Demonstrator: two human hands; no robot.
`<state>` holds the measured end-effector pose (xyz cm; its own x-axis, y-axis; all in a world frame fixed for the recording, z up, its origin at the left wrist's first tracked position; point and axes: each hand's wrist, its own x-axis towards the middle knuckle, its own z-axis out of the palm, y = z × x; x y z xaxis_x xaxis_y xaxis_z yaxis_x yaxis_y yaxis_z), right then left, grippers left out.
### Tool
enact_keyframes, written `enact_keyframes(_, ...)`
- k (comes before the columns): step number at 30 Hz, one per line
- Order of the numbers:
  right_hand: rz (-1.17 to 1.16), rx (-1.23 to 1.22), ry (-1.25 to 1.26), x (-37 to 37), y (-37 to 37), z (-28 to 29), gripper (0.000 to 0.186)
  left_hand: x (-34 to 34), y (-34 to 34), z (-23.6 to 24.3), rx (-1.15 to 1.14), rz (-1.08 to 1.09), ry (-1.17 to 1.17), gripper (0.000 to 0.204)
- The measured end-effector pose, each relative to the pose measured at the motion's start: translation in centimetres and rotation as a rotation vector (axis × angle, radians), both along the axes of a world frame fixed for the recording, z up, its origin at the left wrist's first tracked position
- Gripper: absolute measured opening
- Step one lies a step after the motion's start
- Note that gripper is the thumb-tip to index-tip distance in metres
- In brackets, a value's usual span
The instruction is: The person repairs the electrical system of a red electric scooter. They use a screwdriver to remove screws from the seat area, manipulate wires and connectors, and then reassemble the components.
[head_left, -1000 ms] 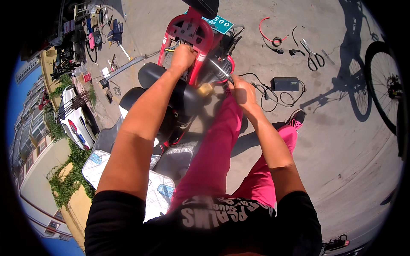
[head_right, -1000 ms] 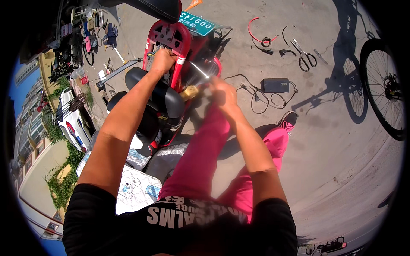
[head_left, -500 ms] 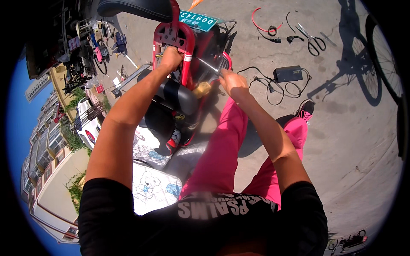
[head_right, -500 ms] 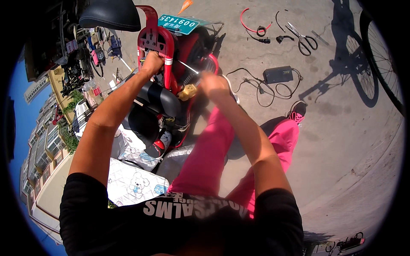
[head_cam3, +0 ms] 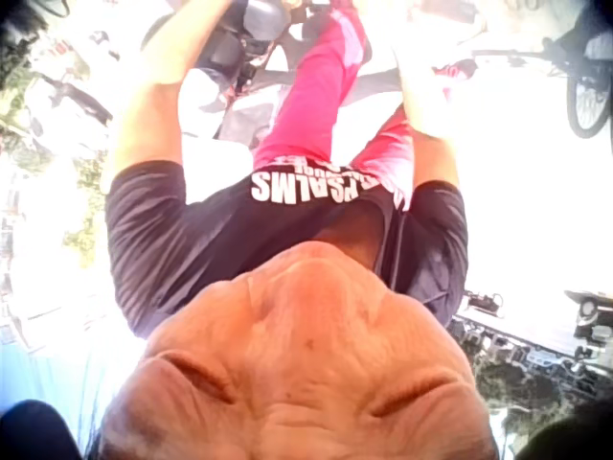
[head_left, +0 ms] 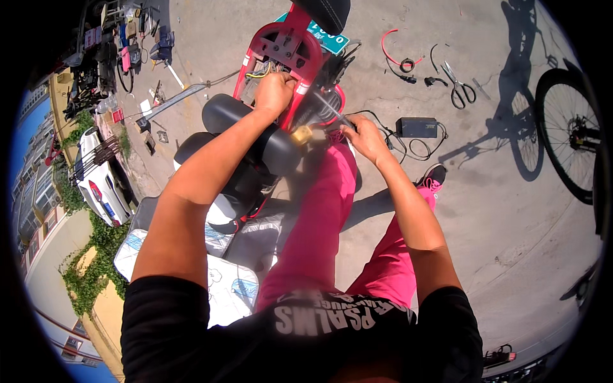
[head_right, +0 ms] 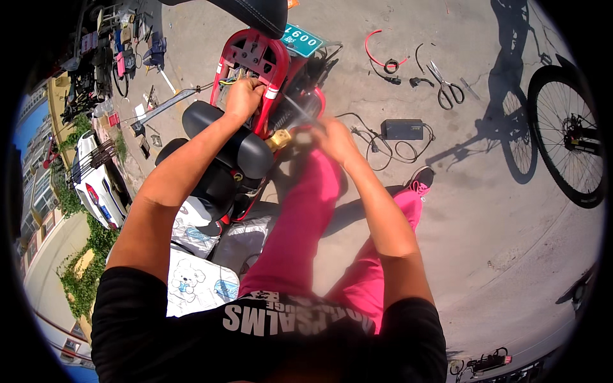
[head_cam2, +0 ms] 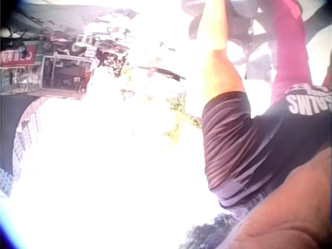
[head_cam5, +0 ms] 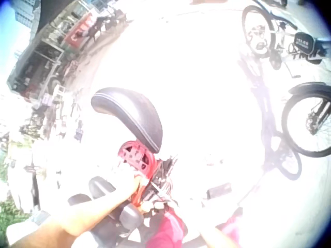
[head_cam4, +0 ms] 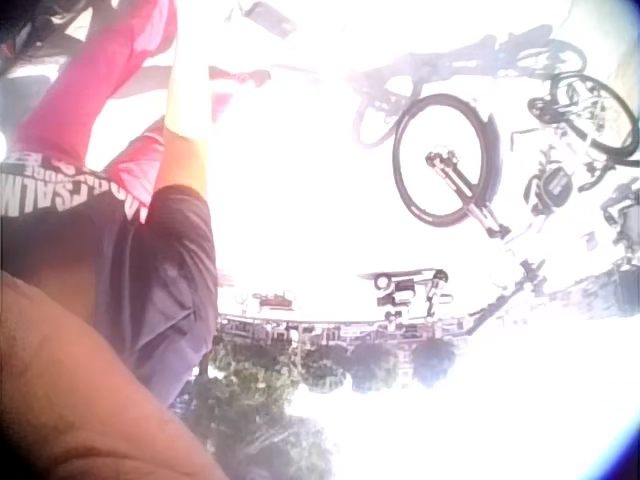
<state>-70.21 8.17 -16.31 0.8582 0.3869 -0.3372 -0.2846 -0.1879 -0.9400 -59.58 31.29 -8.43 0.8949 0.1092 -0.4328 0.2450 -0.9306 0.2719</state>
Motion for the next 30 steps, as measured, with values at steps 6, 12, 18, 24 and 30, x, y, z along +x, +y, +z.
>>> enact_keyframes(6,0.076,-0.143,0.191,0.4,-0.4,1.1,0.031,-1.1,2.1,2.5,-0.467,0.163,0.185,0.008)
enact_keyframes(12,0.069,-0.148,0.333,0.9,0.3,3.1,0.027,1.0,3.9,3.3,-0.678,0.369,0.462,0.007)
enact_keyframes(18,0.04,-0.169,0.455,0.9,0.5,3.9,0.023,2.4,5.0,3.8,-0.711,0.206,0.383,0.007)
enact_keyframes(24,0.059,-0.234,0.444,1.1,0.8,3.8,0.026,3.0,5.4,3.7,-0.745,0.247,0.361,0.009)
enact_keyframes(30,0.07,-0.235,0.455,1.7,0.8,4.5,0.022,4.2,5.5,4.9,-0.823,0.35,0.413,0.009)
